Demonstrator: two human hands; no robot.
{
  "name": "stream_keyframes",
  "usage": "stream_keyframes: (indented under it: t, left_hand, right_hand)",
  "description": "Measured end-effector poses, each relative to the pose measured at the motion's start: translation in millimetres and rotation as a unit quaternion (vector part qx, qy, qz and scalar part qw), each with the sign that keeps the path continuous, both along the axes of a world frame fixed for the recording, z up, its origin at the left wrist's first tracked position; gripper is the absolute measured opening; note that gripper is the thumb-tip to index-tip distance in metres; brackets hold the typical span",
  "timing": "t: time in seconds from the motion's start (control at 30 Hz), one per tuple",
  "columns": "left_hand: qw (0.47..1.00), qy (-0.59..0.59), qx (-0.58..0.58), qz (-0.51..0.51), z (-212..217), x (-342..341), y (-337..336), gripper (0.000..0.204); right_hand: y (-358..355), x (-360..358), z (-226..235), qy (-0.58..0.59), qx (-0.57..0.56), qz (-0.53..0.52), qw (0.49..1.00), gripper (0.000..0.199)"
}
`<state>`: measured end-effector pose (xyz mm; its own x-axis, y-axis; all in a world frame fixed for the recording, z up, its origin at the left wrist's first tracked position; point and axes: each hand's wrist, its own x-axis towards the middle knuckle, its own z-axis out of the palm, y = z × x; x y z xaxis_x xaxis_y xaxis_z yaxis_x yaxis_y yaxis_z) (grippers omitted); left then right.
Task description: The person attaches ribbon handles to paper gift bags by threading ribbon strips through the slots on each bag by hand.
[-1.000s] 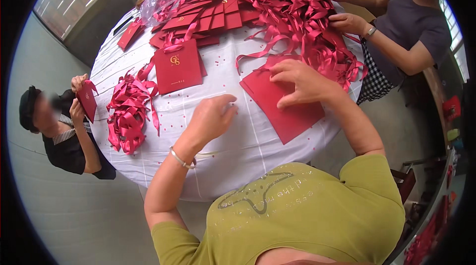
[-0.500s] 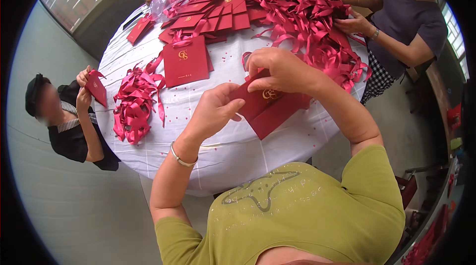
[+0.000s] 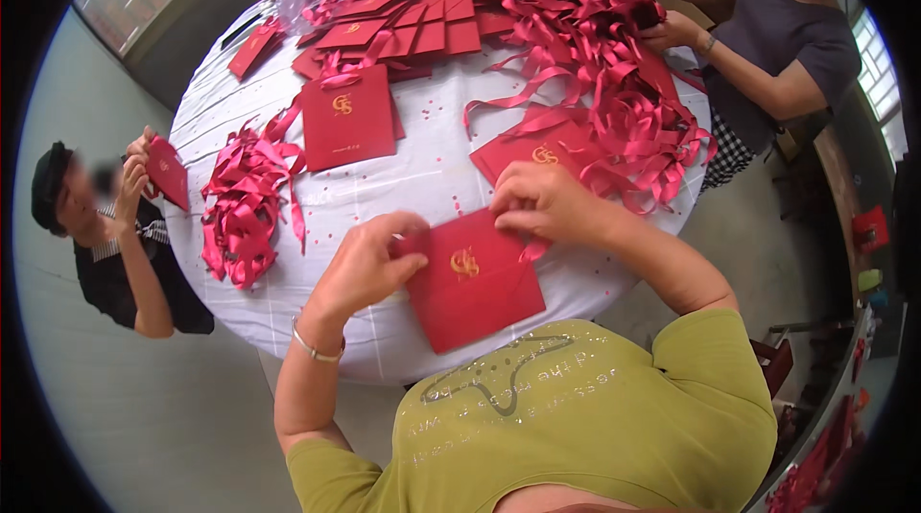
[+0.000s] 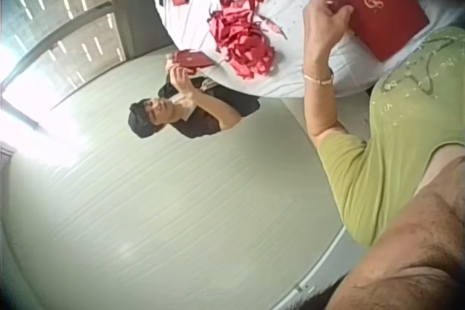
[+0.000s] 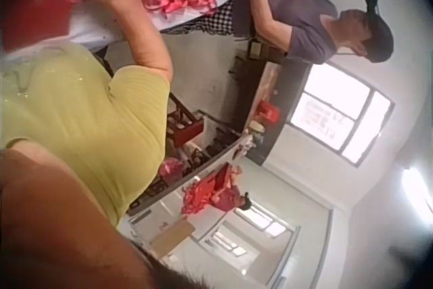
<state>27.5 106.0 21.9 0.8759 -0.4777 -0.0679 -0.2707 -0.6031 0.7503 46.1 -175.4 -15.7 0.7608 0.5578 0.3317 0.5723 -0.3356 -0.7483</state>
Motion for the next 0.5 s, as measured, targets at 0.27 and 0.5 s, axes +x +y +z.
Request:
stream_keyframes:
  t: [0.27,0.5]
  left_hand:
    - [0.993,-0.06,0.097,-0.002,-5.7,-8.7,-39.9,0.025]
    - [0.984,-0.158,0.08,-0.022,-6.9,-11.2,-42.8,0.026]
  right_hand:
    - [5.2,-2.1,4.5,0.076,-0.001,0.053,0.996,0.014]
    - [-27.5,67.4,-1.7,-0.22,-0.183,-0.199,0.937,0.018]
